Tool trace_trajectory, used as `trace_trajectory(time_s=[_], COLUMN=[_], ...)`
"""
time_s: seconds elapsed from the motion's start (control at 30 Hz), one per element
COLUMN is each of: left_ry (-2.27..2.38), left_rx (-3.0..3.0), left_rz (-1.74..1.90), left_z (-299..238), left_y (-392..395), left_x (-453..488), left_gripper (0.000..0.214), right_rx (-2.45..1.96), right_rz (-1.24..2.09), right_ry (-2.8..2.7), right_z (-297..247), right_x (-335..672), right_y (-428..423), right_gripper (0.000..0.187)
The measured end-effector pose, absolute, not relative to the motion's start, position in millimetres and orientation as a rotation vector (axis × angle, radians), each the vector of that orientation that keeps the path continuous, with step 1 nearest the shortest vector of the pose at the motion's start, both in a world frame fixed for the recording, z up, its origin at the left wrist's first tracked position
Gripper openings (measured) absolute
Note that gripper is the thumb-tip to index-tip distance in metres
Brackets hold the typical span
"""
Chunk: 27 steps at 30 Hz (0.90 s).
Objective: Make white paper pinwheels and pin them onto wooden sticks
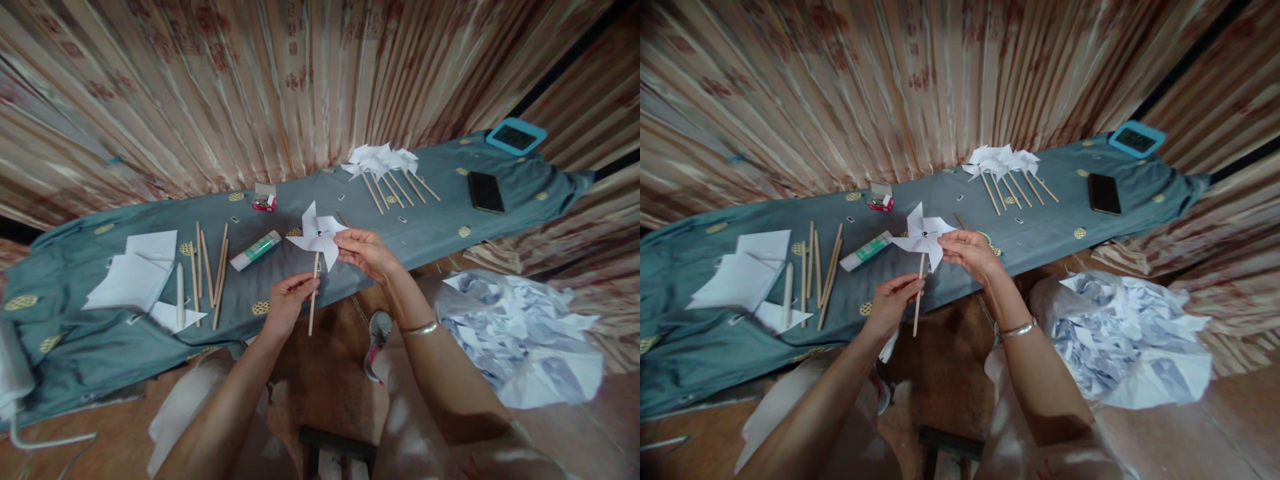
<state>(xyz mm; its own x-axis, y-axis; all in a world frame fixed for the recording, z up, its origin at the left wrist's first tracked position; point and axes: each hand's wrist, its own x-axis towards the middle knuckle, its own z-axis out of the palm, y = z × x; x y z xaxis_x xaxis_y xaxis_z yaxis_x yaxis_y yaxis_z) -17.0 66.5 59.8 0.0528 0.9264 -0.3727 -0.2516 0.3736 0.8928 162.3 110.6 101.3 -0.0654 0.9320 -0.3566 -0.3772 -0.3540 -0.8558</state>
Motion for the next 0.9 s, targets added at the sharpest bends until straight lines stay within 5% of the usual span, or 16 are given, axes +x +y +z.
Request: trace_trajectory(time_s=[0.17,0.9], left_ry=[1.176,1.159], left_rx=[0.732,0.768], left_rz=[1.040,0.987], left_z=[60,65], left_y=[67,68], left_x=[-16,-13], left_gripper=[0.034,0.037], right_rx=[-1.184,-1.151], right_rz=[1.644,1.607], right_ry=[-0.676,-0.690], right_z=[103,107], right_x=[160,173], right_y=[110,108], right_gripper=[0.025,0.037])
